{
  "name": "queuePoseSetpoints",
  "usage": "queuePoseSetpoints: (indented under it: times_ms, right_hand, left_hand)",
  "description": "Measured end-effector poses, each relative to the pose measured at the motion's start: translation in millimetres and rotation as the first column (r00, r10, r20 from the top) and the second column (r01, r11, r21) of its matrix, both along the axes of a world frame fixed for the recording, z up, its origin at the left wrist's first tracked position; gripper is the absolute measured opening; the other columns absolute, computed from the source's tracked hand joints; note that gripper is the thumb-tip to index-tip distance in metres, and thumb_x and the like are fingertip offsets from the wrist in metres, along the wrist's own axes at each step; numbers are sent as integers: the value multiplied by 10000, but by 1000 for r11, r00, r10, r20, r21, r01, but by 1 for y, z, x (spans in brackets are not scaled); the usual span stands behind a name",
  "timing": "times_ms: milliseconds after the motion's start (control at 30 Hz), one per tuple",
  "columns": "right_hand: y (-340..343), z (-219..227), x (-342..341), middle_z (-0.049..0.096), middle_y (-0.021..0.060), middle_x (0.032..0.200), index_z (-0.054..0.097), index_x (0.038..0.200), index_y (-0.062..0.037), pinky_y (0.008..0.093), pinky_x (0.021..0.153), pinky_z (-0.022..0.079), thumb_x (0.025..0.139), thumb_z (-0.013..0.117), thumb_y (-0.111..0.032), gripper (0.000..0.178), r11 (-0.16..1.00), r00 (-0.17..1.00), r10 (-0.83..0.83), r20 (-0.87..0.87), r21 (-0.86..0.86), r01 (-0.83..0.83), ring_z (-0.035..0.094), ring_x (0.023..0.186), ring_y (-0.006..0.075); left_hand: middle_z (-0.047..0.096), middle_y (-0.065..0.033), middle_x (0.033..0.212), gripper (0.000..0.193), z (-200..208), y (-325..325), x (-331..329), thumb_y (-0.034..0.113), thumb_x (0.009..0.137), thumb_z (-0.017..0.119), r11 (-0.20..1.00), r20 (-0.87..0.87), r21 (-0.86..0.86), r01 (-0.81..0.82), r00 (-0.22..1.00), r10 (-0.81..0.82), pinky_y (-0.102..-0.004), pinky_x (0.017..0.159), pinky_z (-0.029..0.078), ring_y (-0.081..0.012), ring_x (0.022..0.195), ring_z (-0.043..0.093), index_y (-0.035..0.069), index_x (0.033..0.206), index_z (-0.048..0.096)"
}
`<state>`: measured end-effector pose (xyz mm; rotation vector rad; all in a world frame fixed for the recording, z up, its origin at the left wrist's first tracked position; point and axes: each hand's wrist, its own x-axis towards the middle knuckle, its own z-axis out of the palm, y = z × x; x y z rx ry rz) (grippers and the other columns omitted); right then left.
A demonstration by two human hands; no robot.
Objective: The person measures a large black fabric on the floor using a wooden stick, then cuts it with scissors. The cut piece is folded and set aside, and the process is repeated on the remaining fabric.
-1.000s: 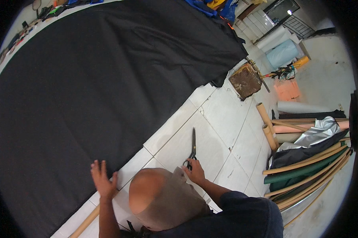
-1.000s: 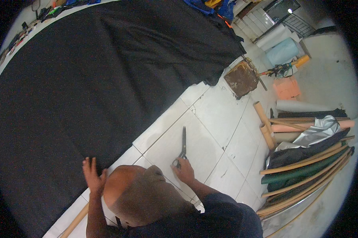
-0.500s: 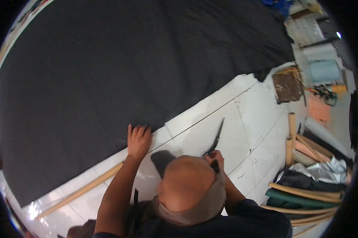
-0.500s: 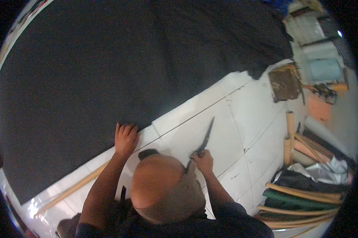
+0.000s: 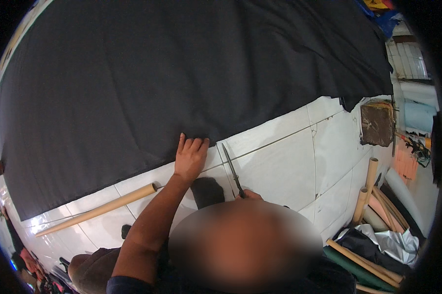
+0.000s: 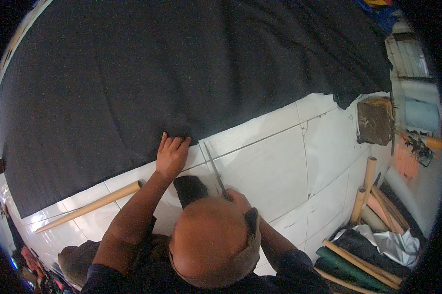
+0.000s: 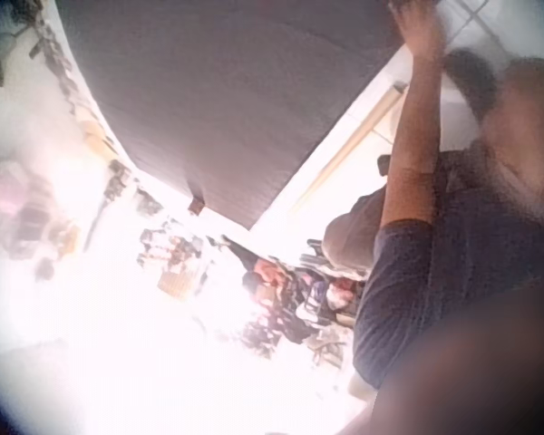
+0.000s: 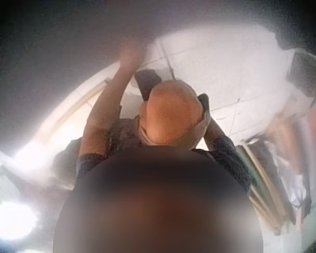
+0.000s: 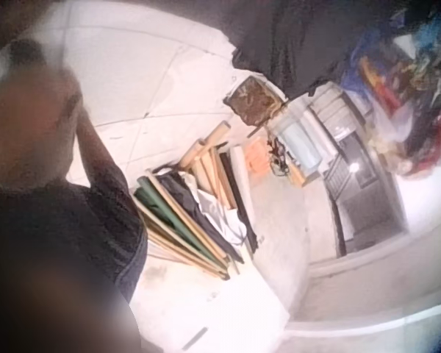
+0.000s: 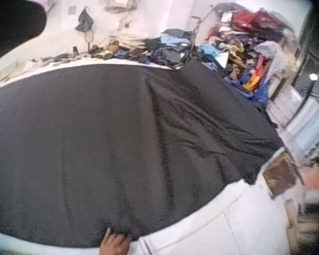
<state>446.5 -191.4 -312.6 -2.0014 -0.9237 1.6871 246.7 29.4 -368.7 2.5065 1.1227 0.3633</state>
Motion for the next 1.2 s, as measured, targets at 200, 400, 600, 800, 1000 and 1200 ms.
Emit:
queuePoseSetpoints:
  times_ms: [200,400,600,800,1000,1200]
  right_hand:
    - [60,31,-10,643,143,916,596,982,-28,411,791,490,938,683,-283,273,978,975,-101,-196,161,134,616,872,247]
    - [67,4,-23,662,137,876,598,944,-46,414,748,494,951,691,-356,323,999,996,-33,-83,-30,31,622,810,256]
    - [55,-23,-33,661,152,863,601,939,-39,421,731,493,942,694,-417,389,997,987,-79,-141,10,82,622,784,292]
    - [62,-24,-28,662,165,877,604,950,-35,438,745,491,933,699,-411,389,998,995,-68,-72,-14,67,641,825,311]
    - [54,-29,-30,668,177,893,604,952,-30,447,770,498,911,725,-415,406,991,987,-130,-96,6,131,651,858,346]
    - [63,-16,-33,666,183,887,601,942,-26,451,769,497,899,740,-421,421,999,999,-40,-18,-15,39,655,866,356]
  left_hand:
    - [611,-102,1014,364,5,-2,2,69,853,689,993,121,-60,-102,987,109,-616,1139,367,-320,1022,612,91,1216,666]
    - [615,-103,1026,381,4,-2,4,51,832,704,994,157,-67,-86,983,96,-640,1133,362,-335,1000,608,99,1209,669]
    - [623,-48,1022,369,4,-3,1,74,812,699,995,137,-21,-97,986,99,-609,1145,357,-262,1003,605,106,1180,703]
    - [620,-84,1005,374,5,-3,1,35,829,720,996,138,-37,-77,987,81,-639,1132,367,-288,994,617,103,1196,697]
    - [638,-89,1023,369,4,-3,2,46,835,720,997,128,-29,-76,989,79,-642,1137,358,-285,999,620,101,1199,696]
    - [635,-89,1027,365,1,-4,1,45,837,717,997,128,-35,-74,989,78,-641,1148,342,-291,1015,616,100,1197,688]
